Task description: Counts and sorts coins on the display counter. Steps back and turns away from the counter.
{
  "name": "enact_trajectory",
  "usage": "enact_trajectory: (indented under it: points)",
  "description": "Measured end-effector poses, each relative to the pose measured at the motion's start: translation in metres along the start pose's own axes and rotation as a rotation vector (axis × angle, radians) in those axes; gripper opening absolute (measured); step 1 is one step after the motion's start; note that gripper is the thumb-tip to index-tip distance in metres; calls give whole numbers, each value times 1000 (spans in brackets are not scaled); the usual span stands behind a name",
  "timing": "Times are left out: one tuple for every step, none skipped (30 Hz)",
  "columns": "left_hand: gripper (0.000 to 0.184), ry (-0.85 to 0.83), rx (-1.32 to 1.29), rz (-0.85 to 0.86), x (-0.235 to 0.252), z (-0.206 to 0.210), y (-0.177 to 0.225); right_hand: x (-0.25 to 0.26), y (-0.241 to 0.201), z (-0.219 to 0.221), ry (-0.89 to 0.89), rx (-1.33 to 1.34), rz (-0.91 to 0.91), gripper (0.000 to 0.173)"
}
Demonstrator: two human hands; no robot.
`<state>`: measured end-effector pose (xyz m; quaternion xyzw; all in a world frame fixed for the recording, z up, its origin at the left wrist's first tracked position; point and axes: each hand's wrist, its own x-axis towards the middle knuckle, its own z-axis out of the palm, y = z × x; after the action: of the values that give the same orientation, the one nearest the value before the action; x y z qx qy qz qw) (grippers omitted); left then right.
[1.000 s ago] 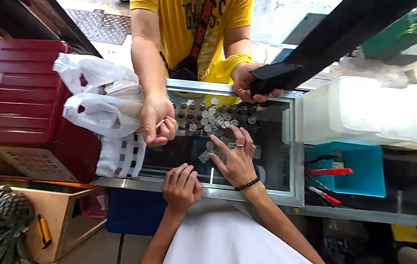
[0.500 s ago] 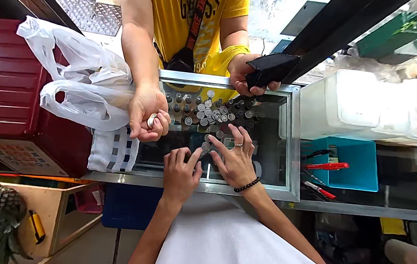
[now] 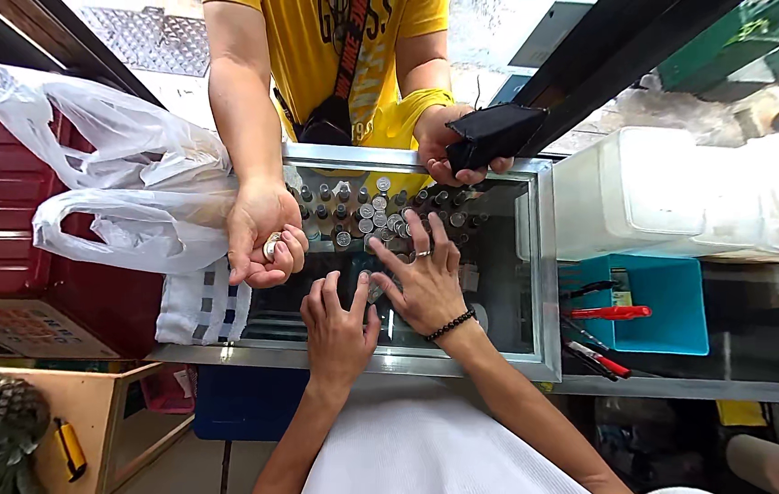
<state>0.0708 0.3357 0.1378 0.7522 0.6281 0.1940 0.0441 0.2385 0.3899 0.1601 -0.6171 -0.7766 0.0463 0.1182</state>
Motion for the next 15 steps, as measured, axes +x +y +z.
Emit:
enact_trajectory:
  points:
    - [44, -1, 3, -4, 0, 0, 0, -5, 1, 0, -5, 11, 0, 54]
    - [45, -4, 9, -7, 0, 0, 1, -8, 3, 0, 5, 20, 16, 56]
    - [46, -9, 18, -6, 0, 0, 1, -9, 8, 0, 21, 19, 44, 57]
    - [47, -11, 22, -3, 1, 0, 1, -9, 14, 1, 32, 3, 80, 57]
    - [47, -14, 21, -1, 0, 1, 2, -9, 20, 1, 25, -18, 113, 57]
    - [47, -16, 19, 2, 1, 1, 2, -11, 25, 0, 4, -38, 138, 57]
    - [47, -21, 15, 5, 1, 0, 2, -16, 29, -2, -14, -53, 153, 57]
    - [48, -31, 11, 8, 2, 0, 1, -22, 31, -4, -29, -61, 161, 58]
    - [48, -40, 6, 13, 2, 0, 1, -28, 32, -7, -41, -64, 163, 59]
    - [48, -40, 2, 17, 2, 0, 1, -32, 32, -10, -46, -56, 163, 59]
    - [48, -41, 5, 17, 3, 0, 2, -32, 30, -11, -48, -45, 161, 59]
    - [48, -43, 12, 17, 3, 0, 1, -28, 27, -11, -36, -32, 149, 59]
    - [48, -46, 20, 17, 3, 0, 1, -22, 23, -9, -15, -29, 131, 58]
    - [48, -50, 22, 17, 3, 0, 0, -14, 19, -6, 9, -27, 113, 57]
    - [49, -56, 23, 17, 3, 0, 0, -7, 17, -2, 22, -33, 104, 56]
